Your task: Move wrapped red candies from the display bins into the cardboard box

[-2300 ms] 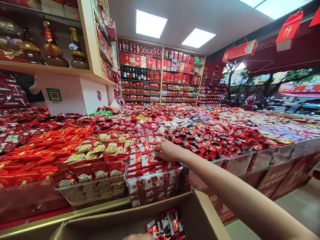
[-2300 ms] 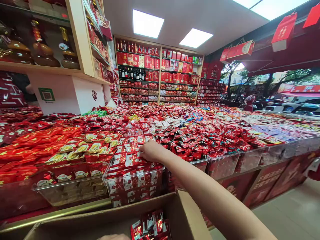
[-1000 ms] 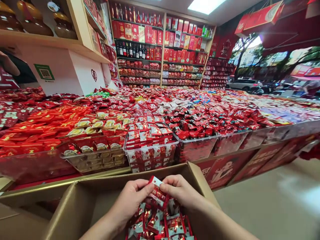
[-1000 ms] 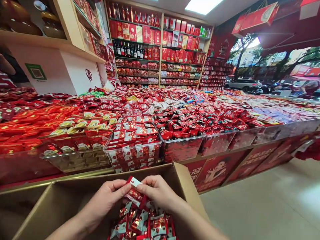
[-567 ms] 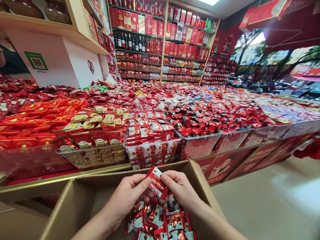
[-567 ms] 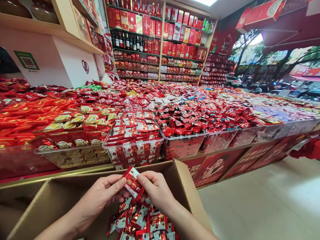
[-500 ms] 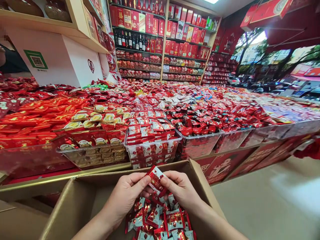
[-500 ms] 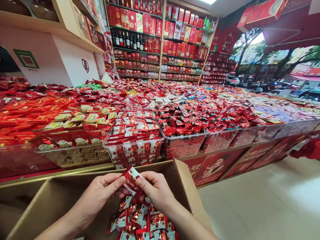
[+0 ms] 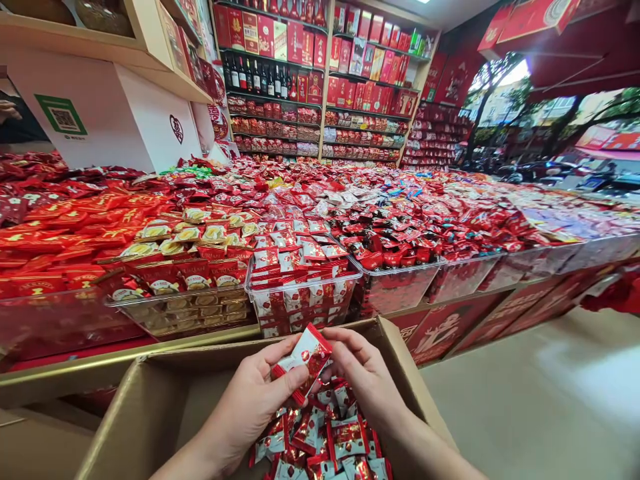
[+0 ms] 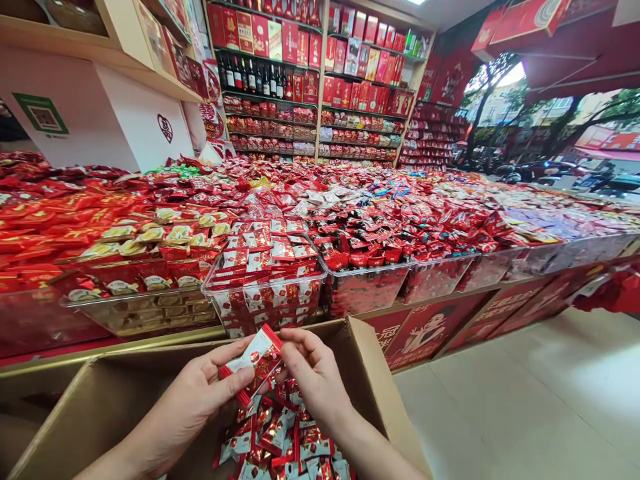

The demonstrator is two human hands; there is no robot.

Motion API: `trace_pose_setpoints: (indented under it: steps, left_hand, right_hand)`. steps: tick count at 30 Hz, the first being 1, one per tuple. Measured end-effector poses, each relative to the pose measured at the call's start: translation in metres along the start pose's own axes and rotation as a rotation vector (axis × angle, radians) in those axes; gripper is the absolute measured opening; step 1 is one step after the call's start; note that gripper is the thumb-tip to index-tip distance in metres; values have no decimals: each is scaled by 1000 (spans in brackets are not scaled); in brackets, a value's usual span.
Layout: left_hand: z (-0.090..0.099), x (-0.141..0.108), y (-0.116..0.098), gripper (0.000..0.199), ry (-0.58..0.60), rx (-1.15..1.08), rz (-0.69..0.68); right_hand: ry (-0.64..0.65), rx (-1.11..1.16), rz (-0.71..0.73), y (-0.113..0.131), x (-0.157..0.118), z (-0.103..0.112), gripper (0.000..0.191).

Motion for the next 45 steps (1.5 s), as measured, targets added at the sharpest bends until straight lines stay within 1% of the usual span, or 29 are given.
trace_pose_setpoints:
  steps: [2, 4, 6, 9, 14, 17, 18, 19, 20, 22, 23, 24, 25, 28, 30, 31, 33, 35, 37, 38, 40, 42, 43, 45]
  left_hand:
    - [-1, 1, 4, 41, 7, 33, 7]
    - [-1, 2, 8, 38, 12, 53, 13]
    - [-2, 2, 12, 35, 24, 75, 14]
    - [-5, 2, 12, 33, 38, 91, 2]
    - [-14, 2, 9, 31, 84, -24, -62]
    - [-14, 3, 10, 31, 56, -67, -82]
    - [-11, 3, 11, 32, 30, -73, -80]
    - [-9, 4, 11, 33, -1, -77, -73]
    - [-6, 4, 12, 34, -37, -81, -61]
    - [-1, 5, 12, 35, -88, -87, -37]
    - [0, 5, 12, 34, -96, -95, -34]
    - [-1, 5, 10, 34, -89, -111, -41]
    - [-2, 4, 8, 33, -74, -132, -56]
    - [-3, 0, 1, 29, -38, -228, -109]
    - [-1, -5, -2, 31, -28, -294, -115]
    - [0, -7, -3, 34, -23, -313, -113]
    - [3, -9, -6, 39, -17, -306, -114]
    - [7, -9, -8, 40, -23, -250, -122]
    - [11, -6, -7, 42, -39, -188, -118]
    - [13, -4, -6, 44, -51, -161, -108]
    - [18, -1, -2, 45, -81, -116, -93]
    - [22, 1, 0, 43, -107, -82, -85]
    - [24, 2, 1, 42, -117, -70, -83]
    - [25, 3, 4, 40, -116, -60, -71]
  right_hand:
    - [-23, 37, -63, -3, 2, 0, 25]
    - [-62, 50, -84, -4, 2, 3, 24]
    - [-86, 43, -74, -4, 2, 6, 24]
    - [-82, 12, -40, -3, 1, 8, 23]
    - [-77, 37, -29, -4, 1, 10, 22]
    - [-47, -4, -30, -4, 1, 8, 20]
    - [-45, -71, 25, 2, 0, 9, 18]
    - [-44, -176, 126, 11, -1, 8, 17]
    - [-32, -315, 264, 23, -4, 4, 17]
    - [58, -626, 574, 45, -14, -14, 29]
    - [127, -766, 704, 51, -20, -27, 36]
    - [192, -885, 804, 53, -25, -37, 41]
    - [236, -979, 880, 54, -29, -46, 44]
    - [260, -1147, 1035, 58, -37, -59, 42]
    - [309, -1161, 1064, 63, -39, -64, 43]
    - [343, -1149, 1047, 68, -37, -66, 45]
    - [353, -1107, 1003, 82, -26, -68, 41]
    - [298, -1106, 977, 102, -5, -71, 27]
    - [240, -1196, 984, 118, 24, -79, 12]
    - [218, -1290, 975, 122, 42, -84, 10]
    - [205, -1507, 921, 124, 80, -94, 12]
    - [231, -1692, 836, 117, 112, -101, 11]
    - [256, -1760, 791, 112, 125, -103, 11]
    - [316, -1843, 721, 102, 141, -105, 12]
Point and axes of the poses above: each hand's wrist, its own x-axis towards the middle knuckle, its own z-axis out of the back of the hand, y = z × x, the point moved 8 cm from there along x, towards the middle knuckle, and after that the axes turned 10 degrees about x, right-handed, at the moved point
